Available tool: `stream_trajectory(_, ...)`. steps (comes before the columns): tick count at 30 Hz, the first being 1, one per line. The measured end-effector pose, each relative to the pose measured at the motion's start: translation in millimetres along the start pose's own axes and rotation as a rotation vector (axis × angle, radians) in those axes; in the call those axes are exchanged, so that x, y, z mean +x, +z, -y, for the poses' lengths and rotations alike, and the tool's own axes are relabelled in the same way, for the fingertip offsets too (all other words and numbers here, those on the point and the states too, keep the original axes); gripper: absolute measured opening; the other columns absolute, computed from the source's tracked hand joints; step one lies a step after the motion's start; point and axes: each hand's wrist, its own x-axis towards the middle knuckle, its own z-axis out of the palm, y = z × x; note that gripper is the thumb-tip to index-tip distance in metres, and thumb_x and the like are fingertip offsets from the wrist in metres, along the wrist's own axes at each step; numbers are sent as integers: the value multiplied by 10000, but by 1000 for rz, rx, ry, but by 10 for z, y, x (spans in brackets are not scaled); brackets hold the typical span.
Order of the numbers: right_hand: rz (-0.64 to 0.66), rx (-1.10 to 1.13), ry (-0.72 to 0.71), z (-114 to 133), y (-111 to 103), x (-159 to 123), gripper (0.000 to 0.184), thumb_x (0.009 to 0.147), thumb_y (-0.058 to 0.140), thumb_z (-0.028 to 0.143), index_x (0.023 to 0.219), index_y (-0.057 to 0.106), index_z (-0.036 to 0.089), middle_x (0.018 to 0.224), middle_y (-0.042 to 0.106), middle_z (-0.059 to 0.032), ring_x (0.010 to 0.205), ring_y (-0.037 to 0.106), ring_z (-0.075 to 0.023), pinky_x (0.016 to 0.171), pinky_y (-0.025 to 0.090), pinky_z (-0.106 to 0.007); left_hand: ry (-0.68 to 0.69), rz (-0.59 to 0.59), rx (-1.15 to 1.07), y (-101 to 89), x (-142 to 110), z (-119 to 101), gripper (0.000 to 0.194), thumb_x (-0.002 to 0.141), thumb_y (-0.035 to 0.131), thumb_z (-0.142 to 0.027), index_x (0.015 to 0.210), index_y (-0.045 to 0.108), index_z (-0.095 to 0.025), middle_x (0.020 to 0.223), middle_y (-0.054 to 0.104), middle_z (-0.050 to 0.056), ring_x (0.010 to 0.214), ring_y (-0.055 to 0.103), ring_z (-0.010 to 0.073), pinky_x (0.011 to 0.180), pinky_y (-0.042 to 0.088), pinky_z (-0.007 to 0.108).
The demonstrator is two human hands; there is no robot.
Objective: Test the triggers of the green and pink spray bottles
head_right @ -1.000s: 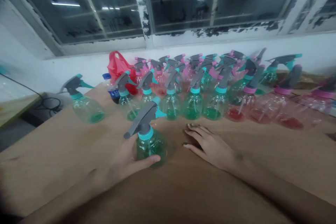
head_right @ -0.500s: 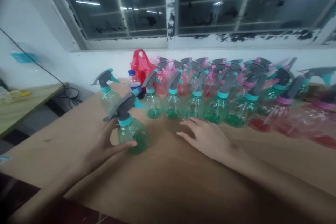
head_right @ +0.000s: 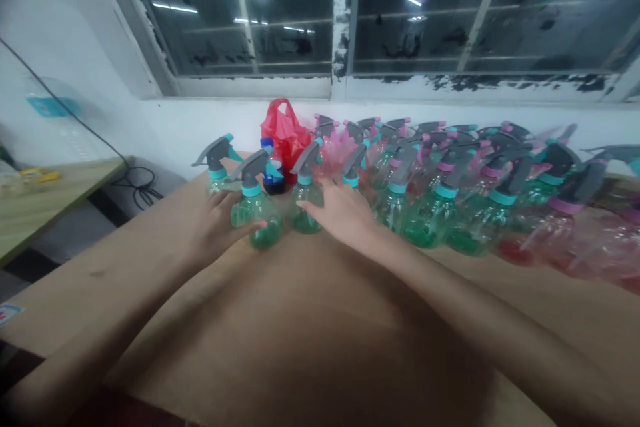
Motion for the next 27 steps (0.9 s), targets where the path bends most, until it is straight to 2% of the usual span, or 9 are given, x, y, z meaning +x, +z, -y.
stream_trajectory(4,11,13,37,33,80,115,686,807,477,565,1333,423,127,1052,630,-182,916,619,-348,699,476,-448,58,50,77,-27,96,2,539,796,555,-532,1158,495,-138,1064,586,126,1078,509,340,929,385,457)
stream_trajectory(8,-2,38,48,32,164,186,669,800,488,554,1303,441,116,944,642,-163,863,619,-340,676,469,-451,46,71,152,-44,179,-16,566,811,535,-530,1197,451,-124,1078,601,147,1108,495,361,919,379,480)
stream_trajectory(12,9,58,53,43,220,226,687,783,510,553,1307,424,117,1026,619,-189,887,612,-345,690,473,-465,22,84,165,-32,257,-29,581,790,558,-537,1159,479,-95,1041,614,176,1090,501,398,881,394,509)
stream_trajectory(18,44,34,68,47,266,270,763,781,496,571,1329,381,53,1033,615,-230,932,593,-370,696,471,-479,70,65,298,3,361,-21,592,815,524,-547,1136,507,-50,1088,584,195,1077,500,377,884,397,484)
stream_trajectory(23,2,76,47,45,300,305,802,771,515,568,1355,348,44,1027,626,-226,952,588,-361,706,470,-467,78,67,312,16,427,-10,592,830,493,-561,1126,519,-49,1059,598,212,1052,516,378,842,418,486)
stream_trajectory(27,33,93,79,57,300,309,837,784,499,565,1379,289,15,998,634,-221,939,594,-356,710,468,-455,77,53,313,1,384,-60,592,835,508,-533,1202,461,-70,1125,582,202,1091,495,371,861,410,479)
